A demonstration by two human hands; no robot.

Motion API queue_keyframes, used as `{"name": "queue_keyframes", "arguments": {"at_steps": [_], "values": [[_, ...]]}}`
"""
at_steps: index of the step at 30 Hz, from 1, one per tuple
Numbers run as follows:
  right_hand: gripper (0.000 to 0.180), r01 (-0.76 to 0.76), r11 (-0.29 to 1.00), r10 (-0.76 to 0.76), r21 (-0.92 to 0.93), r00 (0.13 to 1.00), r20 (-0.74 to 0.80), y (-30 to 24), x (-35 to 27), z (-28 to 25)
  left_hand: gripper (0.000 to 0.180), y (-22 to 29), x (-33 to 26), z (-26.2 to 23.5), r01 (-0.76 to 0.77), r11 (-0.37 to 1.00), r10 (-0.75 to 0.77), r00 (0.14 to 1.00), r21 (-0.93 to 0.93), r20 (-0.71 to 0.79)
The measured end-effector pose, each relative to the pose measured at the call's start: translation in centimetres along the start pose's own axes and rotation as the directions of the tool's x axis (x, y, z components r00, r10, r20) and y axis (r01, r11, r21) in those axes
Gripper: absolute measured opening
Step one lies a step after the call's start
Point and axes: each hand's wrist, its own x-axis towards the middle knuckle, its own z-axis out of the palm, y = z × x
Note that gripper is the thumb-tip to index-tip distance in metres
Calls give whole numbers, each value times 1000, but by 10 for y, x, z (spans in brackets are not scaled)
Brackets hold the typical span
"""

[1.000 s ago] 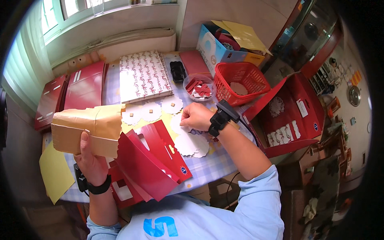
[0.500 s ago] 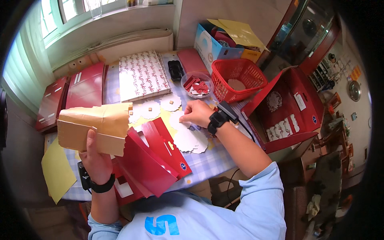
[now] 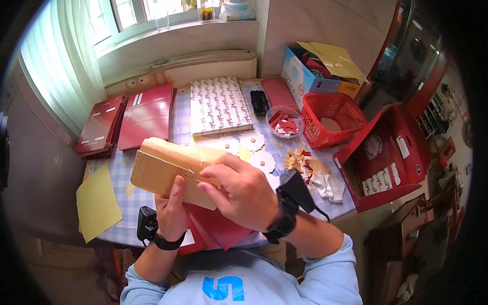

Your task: Folding and assembling red paper cardholders and attaching decorative paper cutouts.

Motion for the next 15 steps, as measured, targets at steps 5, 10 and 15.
{"name": "queue_keyframes", "arguments": {"at_steps": [5, 10, 15], "values": [[13, -15, 999, 13, -49, 999, -39, 1, 4, 18, 25, 0, -6, -1, -83, 986, 76, 996, 146, 50], [13, 11, 992, -20, -127, 997, -72, -3, 2, 23, 22, 0, -6, 2, -137, 938, 134, 990, 317, 33], [11, 41, 998, -46, -41, 988, -148, 12, 6, 0, 25, -1, 4, -1, -42, 935, 72, 995, 353, -72]]}}
